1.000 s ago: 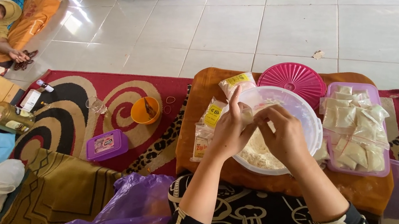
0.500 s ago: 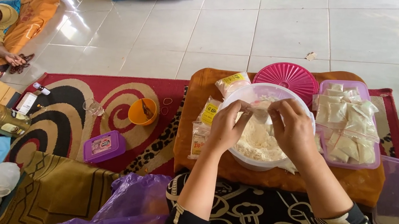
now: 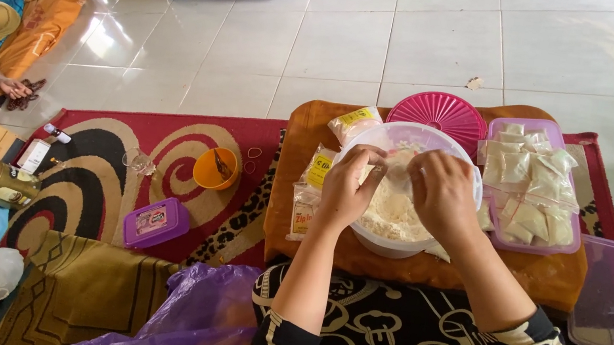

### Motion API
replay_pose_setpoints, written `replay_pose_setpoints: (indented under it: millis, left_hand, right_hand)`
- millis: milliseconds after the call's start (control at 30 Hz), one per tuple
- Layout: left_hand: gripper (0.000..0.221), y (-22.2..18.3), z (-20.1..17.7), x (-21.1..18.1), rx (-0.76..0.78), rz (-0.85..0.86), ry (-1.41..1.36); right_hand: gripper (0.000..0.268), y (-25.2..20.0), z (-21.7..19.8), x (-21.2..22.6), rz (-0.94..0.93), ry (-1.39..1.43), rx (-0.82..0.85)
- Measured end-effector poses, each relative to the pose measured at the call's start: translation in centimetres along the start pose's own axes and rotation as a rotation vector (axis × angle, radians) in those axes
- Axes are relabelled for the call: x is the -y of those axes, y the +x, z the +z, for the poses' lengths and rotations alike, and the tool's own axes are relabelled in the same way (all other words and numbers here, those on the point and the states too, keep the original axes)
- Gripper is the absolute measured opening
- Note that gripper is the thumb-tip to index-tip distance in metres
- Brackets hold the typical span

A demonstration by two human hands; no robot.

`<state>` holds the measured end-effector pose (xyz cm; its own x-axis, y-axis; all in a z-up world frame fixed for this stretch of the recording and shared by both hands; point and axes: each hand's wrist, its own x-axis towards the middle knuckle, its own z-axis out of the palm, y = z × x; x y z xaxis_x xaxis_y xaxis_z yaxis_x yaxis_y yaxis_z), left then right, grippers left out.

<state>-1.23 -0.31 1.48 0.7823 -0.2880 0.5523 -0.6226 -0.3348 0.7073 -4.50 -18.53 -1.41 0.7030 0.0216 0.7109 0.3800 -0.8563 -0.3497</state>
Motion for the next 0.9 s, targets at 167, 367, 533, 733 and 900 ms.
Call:
replay_pose_setpoints:
  millis: [167, 367, 533, 733, 900]
  left_hand:
    - [0.005, 0.3, 0.1, 0.4, -0.021, 0.000, -0.057]
    - [0.007, 0.3, 0.2, 1.0, -0.017, 0.002, -0.078]
    - [0.007, 0.2, 0.1, 0.5, -0.015, 0.017, -0.051]
    - [0.012, 0.2, 0.1, 0.3, -0.009, -0.002, -0.084]
    - [0.012, 0.2, -0.1, 0.0, 0.003, -0.018, -0.089]
  right_hand:
    - [0.011, -0.2, 0.5, -0.6, -0.005, 0.000, 0.006]
    - [0.010, 0.0, 0.2, -1.0, 0.003, 0.075, 0.004]
    - [0.011, -0.3, -0.1, -0.4, 0.021, 0.073, 0.048]
    - [0.011, -0.4, 0.3, -1.1, 0.024, 0.134, 0.021]
    - [0.009, 0.2, -0.8, -0.2, 0.037, 0.163, 0.014]
